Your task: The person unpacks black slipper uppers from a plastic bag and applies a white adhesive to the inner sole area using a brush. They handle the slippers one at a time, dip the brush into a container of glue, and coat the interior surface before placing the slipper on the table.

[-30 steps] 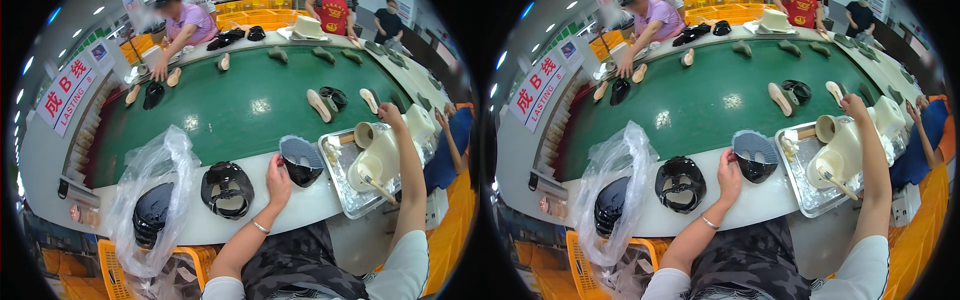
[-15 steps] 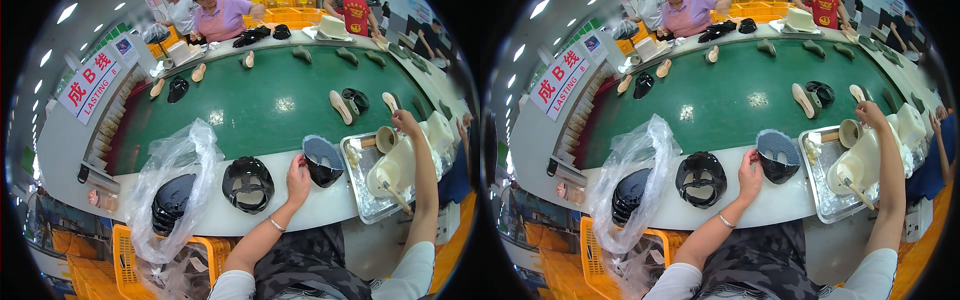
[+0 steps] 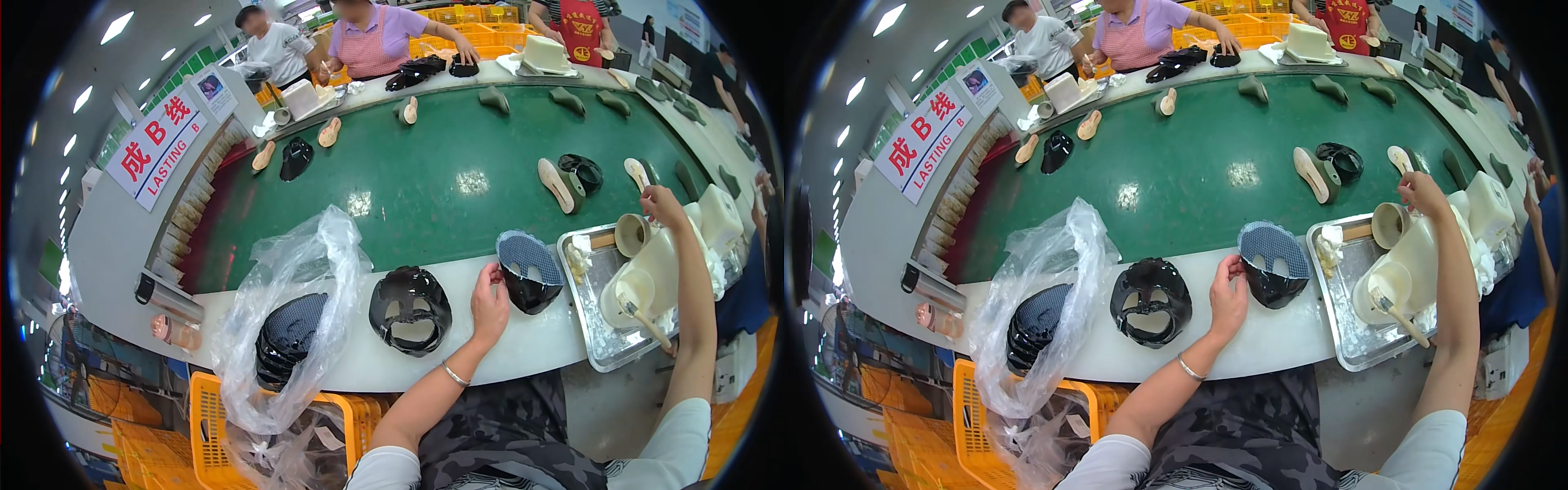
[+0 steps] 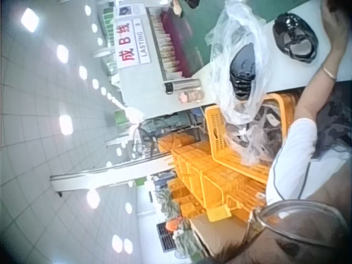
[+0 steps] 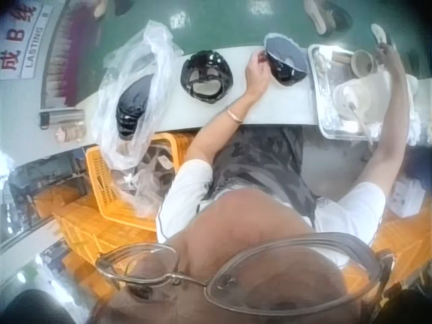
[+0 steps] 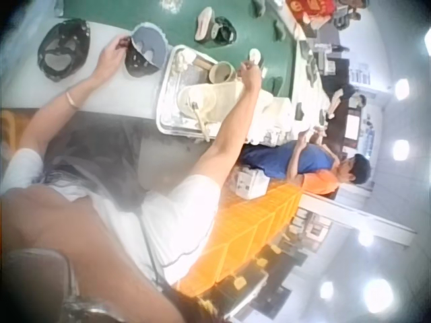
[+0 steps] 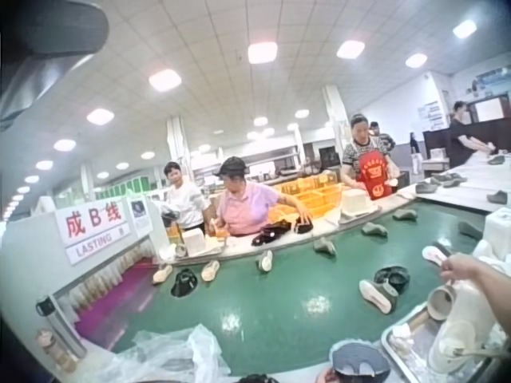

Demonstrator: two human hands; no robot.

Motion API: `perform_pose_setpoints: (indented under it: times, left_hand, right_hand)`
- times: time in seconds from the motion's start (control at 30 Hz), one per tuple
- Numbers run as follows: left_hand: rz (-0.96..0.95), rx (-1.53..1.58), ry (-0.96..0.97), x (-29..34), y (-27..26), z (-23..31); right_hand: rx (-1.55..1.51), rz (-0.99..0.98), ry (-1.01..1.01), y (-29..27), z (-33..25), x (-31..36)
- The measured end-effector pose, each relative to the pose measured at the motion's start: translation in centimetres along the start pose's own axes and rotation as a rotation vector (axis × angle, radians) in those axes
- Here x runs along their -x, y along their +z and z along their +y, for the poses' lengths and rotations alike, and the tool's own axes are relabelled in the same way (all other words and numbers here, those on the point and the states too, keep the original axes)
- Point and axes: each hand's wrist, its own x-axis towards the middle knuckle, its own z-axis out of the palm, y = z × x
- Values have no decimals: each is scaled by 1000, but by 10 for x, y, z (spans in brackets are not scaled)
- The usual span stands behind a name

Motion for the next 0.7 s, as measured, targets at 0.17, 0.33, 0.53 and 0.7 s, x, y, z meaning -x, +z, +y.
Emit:
perform_pose_setpoints:
  times: [0.17, 0.33, 0.53, 0.7]
  left_hand:
    - [-3, -14, 8, 1, 0, 1]
    - [-5, -14, 22, 2, -1, 0]
    - [4, -20, 40, 2, -1, 0]
    - [6, -29, 40, 2, -1, 0]
  right_hand:
    - [0, 3, -5, 0, -1, 1]
    - [21, -1, -6, 0, -3, 1]
    - [17, -1, -1, 0, -5, 2]
    - [38, -14, -7, 0, -6, 2]
